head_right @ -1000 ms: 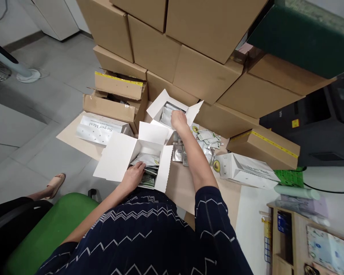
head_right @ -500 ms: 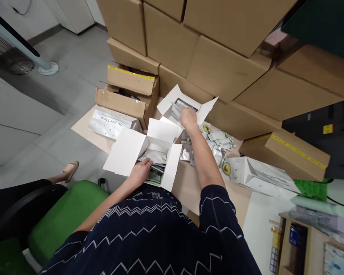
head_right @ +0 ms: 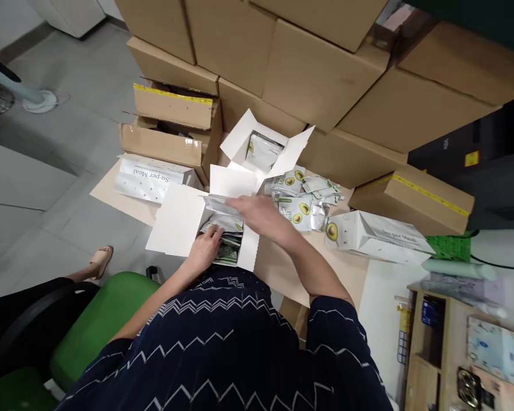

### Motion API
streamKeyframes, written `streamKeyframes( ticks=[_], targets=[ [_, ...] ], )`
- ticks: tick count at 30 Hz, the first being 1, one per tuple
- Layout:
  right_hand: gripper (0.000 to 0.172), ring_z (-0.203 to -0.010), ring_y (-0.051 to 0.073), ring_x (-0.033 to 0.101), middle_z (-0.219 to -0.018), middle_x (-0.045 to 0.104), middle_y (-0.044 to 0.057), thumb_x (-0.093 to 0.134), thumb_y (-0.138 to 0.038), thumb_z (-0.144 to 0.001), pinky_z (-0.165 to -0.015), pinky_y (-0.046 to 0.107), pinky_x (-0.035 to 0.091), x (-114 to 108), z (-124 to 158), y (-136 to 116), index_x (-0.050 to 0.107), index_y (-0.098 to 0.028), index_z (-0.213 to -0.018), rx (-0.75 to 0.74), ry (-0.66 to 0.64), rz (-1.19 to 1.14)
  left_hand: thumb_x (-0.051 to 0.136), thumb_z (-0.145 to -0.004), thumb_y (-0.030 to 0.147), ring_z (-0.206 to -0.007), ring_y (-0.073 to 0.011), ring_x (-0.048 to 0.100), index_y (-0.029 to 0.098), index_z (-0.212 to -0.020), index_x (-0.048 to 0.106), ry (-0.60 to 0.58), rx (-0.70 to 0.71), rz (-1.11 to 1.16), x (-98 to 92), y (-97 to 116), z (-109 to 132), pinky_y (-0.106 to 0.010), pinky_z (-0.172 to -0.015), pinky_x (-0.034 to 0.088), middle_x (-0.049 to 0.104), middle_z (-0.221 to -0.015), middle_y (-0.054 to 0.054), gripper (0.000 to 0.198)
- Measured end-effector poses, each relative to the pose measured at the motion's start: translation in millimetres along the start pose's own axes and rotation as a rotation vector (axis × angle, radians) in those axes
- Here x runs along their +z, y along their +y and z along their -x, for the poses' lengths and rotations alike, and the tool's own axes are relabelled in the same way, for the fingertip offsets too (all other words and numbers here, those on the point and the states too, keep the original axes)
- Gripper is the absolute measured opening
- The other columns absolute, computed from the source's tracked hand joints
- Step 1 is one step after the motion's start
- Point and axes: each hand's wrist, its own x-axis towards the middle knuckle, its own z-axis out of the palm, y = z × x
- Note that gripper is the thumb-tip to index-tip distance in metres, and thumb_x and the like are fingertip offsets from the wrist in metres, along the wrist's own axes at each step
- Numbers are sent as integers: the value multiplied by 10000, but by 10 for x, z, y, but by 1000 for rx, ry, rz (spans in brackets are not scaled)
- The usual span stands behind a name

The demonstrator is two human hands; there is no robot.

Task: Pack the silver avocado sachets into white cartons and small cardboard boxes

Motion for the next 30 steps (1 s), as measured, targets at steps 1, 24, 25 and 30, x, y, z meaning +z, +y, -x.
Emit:
streamKeyframes(
  ticks=[1, 24, 25, 30],
  targets=[
    [372, -1021, 223, 650, -1154, 714, 70, 465, -146, -951, -803, 300, 483, 153, -109, -23, 673, -250, -1241, -8, -42, 75, 419, -998, 199, -1108, -253, 663, 194, -1407, 484, 2, 2, -7, -15, 7, 4, -393, -942, 551, 481, -1465, -182, 415],
    [288, -886, 156, 679, -1012, 750, 52, 490, -353, -987, -784, 266, 497, 542, -332, 345, 724, -203, -1063, -140, -16, -310, 364, -1004, 335, -971, -274, 697, 161, -1510, 402, 4, -17, -167, -64, 54, -82, -409, -785, 606, 188, -1668, -162, 536],
    [328, -827, 142, 672, -962, 743, 41, 451, -388, -1001, -745, 249, 495, 446, -262, 448, 714, -196, -1045, -94, 123, -439, 362, -1004, 332, -968, -270, 697, 160, -1498, 419, 5, -15, -172, -72, 62, -80, -404, -787, 605, 192, -1667, -161, 526],
    [328, -757, 140, 622, -822, 691, 41, 454, -388, -988, -718, 231, 461, 249, -224, 1259, 659, -167, -859, 459, 614, -318, 363, -1003, 312, -951, -268, 698, 159, -1467, 455, -4, -7, -165, -110, 90, -62, -409, -784, 598, 199, -1662, -180, 497]
  ],
)
